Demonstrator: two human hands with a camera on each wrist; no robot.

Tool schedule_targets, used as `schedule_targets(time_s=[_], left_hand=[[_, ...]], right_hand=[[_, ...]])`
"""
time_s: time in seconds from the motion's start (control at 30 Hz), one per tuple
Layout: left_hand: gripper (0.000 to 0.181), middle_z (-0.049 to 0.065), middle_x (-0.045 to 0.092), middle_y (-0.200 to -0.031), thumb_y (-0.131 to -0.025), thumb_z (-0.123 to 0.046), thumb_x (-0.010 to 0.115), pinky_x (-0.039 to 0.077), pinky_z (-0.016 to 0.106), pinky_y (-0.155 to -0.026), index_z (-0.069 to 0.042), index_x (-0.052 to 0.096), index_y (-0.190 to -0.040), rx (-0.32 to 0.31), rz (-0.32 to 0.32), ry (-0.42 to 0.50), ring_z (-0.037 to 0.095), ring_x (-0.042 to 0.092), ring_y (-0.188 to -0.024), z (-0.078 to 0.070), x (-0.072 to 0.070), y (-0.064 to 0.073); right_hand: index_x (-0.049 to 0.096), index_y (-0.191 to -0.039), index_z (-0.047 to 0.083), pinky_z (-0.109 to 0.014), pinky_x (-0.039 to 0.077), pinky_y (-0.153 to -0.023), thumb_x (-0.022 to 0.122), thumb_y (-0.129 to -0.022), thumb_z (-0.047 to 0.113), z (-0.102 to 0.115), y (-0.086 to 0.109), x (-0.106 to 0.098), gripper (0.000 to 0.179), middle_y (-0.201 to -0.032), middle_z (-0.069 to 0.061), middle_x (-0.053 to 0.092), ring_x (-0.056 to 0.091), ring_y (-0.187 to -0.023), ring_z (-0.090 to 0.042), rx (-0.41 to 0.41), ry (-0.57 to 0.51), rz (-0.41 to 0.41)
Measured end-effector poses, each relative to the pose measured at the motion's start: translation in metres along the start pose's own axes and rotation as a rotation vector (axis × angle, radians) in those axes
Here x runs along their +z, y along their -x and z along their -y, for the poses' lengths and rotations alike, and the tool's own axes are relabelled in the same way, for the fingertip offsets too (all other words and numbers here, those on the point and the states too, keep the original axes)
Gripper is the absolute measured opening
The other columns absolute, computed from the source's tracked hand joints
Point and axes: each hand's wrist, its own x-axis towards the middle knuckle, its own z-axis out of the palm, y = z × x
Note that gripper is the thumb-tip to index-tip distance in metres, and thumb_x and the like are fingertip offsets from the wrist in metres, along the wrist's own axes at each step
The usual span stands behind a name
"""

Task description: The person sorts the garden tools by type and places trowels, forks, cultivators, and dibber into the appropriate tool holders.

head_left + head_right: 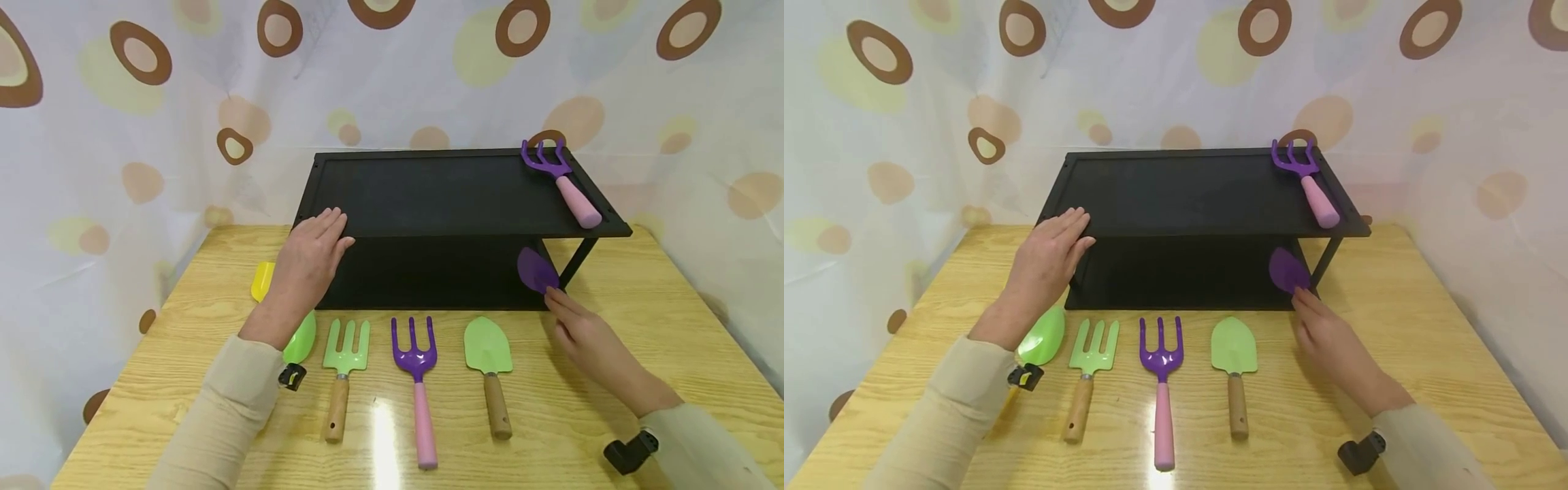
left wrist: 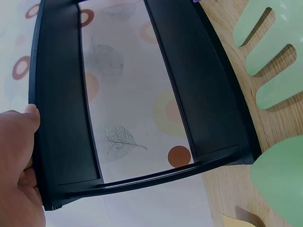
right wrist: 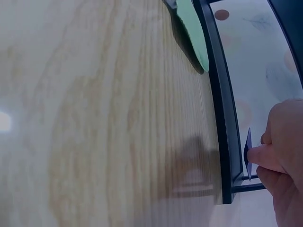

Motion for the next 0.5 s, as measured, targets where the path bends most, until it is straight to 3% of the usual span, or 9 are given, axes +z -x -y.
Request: schedule_targets(time_s=[0.17,0.5], left_hand=[[0.048,0.012,0.055,-0.145,-0.1,-0.028,0.058,0.037,0.039,-0.119,-0.003,0.054,-0.141,-0.01,0.002,-0.006,0.025,0.051,-0.138,0.001,-0.001,0.001],[0.048,0.012,0.055,-0.145,-0.101,-0.028,0.056,0.036,0.039,-0.12,-0.004,0.053,-0.142,-0.014,0.012,-0.021,0.024,0.049,-0.139,-0.001,-0.001,0.001]], right_hand=[[0.057,-0.124,-0.02,-0.059,0.052,-0.087,0.058,-0.086,-0.011,-0.002,-0.01,0.001,0.039,-0.133,-0.037,0.054,0.058,-0.116,-0.054,0.041,-0.025,0.043],[0.057,-0.123,-0.021,-0.063,0.051,-0.089,0.058,-0.086,-0.01,-0.01,-0.022,0.008,0.038,-0.132,-0.04,0.053,0.056,-0.117,-0.055,0.037,-0.029,0.062]])
